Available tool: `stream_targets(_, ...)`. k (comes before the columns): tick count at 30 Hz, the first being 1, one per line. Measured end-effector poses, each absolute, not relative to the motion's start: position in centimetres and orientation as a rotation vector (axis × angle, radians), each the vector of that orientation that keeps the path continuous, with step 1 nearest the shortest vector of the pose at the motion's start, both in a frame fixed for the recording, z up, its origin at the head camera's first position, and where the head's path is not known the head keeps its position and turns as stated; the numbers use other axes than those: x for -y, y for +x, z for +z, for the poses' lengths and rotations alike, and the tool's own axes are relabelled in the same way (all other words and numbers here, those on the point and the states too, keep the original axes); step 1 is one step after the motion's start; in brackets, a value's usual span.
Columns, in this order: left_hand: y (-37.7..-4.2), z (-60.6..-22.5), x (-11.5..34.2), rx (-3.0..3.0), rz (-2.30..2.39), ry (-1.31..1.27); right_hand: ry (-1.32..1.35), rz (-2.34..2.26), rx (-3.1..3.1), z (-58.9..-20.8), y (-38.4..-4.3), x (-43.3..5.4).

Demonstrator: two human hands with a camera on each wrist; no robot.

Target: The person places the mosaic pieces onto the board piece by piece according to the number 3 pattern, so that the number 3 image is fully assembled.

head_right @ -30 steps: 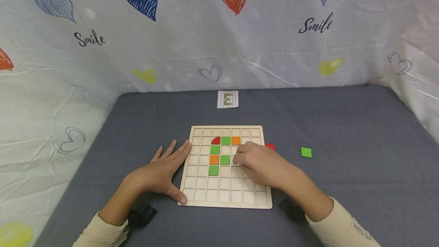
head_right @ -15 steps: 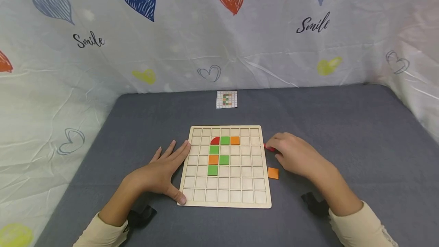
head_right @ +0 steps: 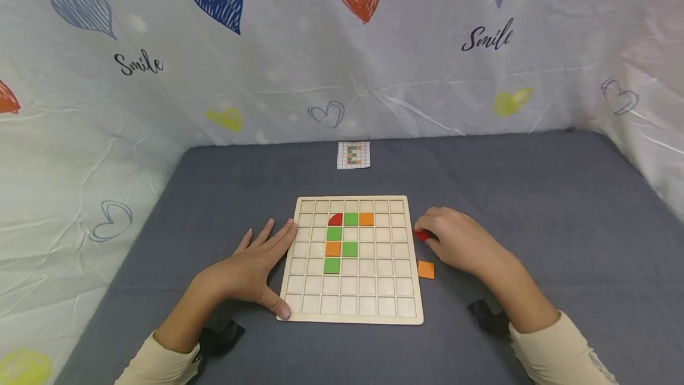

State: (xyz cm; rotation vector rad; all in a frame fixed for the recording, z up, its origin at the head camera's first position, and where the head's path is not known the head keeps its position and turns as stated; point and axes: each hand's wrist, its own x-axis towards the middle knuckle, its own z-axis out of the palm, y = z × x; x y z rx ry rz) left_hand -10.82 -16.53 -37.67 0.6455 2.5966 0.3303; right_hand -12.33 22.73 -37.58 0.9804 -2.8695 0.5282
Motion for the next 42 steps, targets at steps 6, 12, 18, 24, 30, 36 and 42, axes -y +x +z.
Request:
stream_targets(6,-10.8,-37.8,16.6,-2.597,0.327,0.648,0.986,0.526,2.882,-37.4,-12.2,-22.8)
stream_targets(12,-10.8,-37.7,16.6,-2.599,0.33,0.652,1.015,0.535,2.851,-36.7,-11.7,-22.3)
stream_targets(18,-10.8,-37.6,16.6,-2.597,0.33,0.652,1.093,0.569,2.816,-36.1,-10.8,-20.7)
stream_targets(24,-10.8,-37.5,16.5,-2.594,0.338,0.65,1.192,0.583,2.774,-36.0,-10.2,-19.3)
stream_targets(30,-10.8,-37.3,16.5,-2.592,0.339,0.652,1.263,0.592,2.741,-36.1,-9.8,-18.2)
stream_targets(36,-10.7,-37.2,16.5,-2.595,0.334,0.652,1.348,0.604,2.701,-36.2,-9.6,-16.8)
stream_targets(42,-10.7,-37.3,16.5,-2.593,0.333,0.65,1.406,0.597,2.68,-36.0,-9.3,-15.3)
